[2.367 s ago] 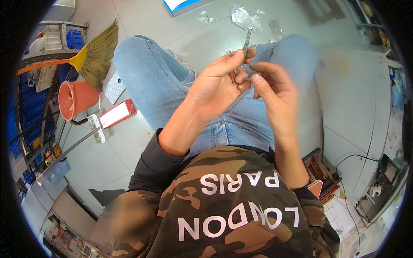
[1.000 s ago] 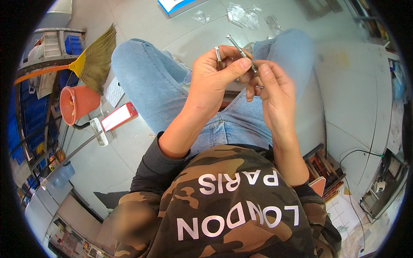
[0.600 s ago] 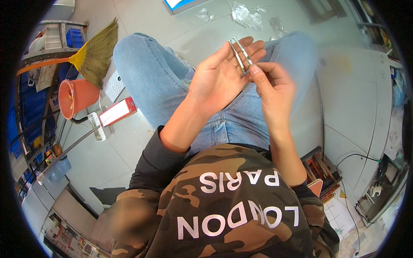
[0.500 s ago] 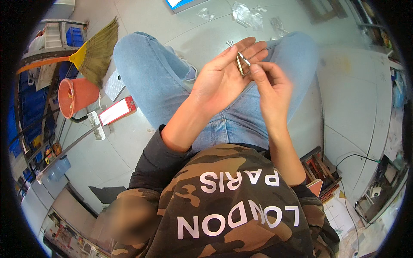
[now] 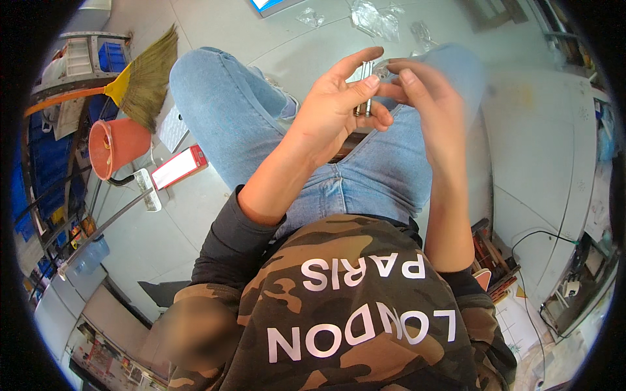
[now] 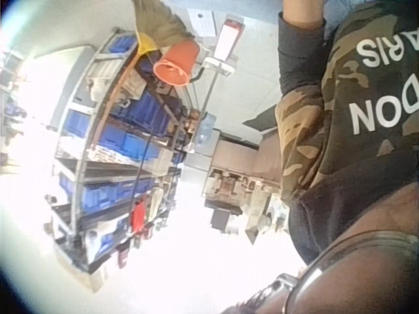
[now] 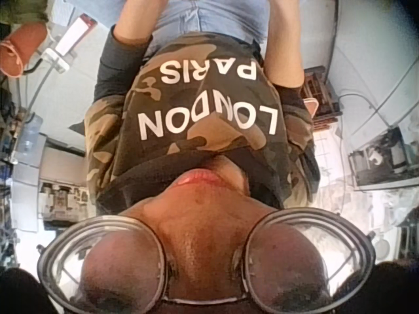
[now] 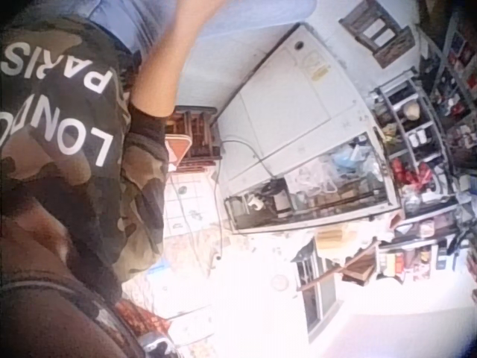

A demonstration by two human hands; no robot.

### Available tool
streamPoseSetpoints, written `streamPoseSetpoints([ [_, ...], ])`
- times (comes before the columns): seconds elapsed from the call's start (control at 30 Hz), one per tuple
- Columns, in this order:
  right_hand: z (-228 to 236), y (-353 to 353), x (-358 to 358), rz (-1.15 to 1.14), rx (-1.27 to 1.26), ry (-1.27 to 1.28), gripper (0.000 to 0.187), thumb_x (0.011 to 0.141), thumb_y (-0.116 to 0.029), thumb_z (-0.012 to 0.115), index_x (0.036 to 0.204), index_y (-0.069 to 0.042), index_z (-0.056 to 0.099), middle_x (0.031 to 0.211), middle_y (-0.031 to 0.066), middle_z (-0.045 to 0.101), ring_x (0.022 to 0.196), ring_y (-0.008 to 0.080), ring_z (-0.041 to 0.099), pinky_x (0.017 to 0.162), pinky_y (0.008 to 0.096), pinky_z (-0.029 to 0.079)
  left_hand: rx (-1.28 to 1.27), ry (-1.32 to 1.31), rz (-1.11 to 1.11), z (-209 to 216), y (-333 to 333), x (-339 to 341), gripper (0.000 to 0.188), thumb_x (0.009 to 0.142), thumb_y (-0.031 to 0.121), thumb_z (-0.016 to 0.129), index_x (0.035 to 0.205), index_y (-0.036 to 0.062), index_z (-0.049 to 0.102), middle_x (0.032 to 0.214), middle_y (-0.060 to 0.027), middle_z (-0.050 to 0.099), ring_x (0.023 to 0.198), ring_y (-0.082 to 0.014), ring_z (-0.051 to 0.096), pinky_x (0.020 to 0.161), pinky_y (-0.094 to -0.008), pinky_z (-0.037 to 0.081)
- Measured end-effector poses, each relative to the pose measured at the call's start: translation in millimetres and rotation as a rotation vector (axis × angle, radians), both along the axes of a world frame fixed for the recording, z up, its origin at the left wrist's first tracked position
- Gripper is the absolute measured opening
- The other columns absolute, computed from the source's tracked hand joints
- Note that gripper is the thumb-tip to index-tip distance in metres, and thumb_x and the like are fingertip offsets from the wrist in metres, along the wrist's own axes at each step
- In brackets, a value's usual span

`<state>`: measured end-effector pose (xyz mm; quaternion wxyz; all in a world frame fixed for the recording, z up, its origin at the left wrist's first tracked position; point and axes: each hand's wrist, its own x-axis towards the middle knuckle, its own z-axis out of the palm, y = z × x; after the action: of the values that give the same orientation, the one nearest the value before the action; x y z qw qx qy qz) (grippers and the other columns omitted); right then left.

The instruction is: The person sits on the floor and repeatedly picks up small metal hardware pieces from a white tray, then places them into small plastic bags. They handle the items one at a time, occasionally adjusting the bags or the pile of hardware.

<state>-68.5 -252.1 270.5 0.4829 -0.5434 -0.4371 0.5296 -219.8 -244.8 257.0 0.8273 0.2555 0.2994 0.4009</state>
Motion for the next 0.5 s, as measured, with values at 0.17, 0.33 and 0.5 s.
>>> streamPoseSetpoints([
  [0.17, -1, 7, 4, 0.258, -0.170, 0.177, 0.026, 0.083, -0.015, 0.059, 0.100, 0.005, 0.059, 0.083, 0.0075, 0.062, 0.069, 0.0113, 0.058, 0.068, 0.0236, 0.046, 0.190, 0.200, -0.076, 6, -1, 1, 0.070, 0.085, 0.008, 0.053, 0.138, 0.0058, 0.008, 0.082, -0.0148, 0.058, 0.067, -0.0176, 0.059, 0.056, -0.0282, 0.049],
  [0.33, -1, 7, 10, 0.235, -0.146, 0.177, 0.024, 0.082, -0.015, 0.061, 0.096, 0.004, 0.062, 0.081, 0.0081, 0.063, 0.065, 0.0113, 0.058, 0.061, 0.0233, 0.046, 0.358, 0.232, -0.187, 10, 1, 2, 0.073, 0.084, 0.005, 0.052, 0.138, 0.0041, 0.003, 0.085, -0.0157, 0.058, 0.074, -0.0200, 0.061, 0.061, -0.0283, 0.050],
  [0.5, 0, 6, 18, 0.045, -0.155, 0.244, 0.021, 0.081, -0.018, 0.062, 0.090, 0.000, 0.065, 0.081, 0.0062, 0.064, 0.065, 0.0105, 0.057, 0.061, 0.0244, 0.046, 0.105, 0.086, -0.096, 10, -2, 9, 0.057, 0.085, 0.009, 0.052, 0.132, -0.0050, 0.022, 0.098, -0.0200, 0.058, 0.086, -0.0227, 0.061, 0.075, -0.0295, 0.050],
])
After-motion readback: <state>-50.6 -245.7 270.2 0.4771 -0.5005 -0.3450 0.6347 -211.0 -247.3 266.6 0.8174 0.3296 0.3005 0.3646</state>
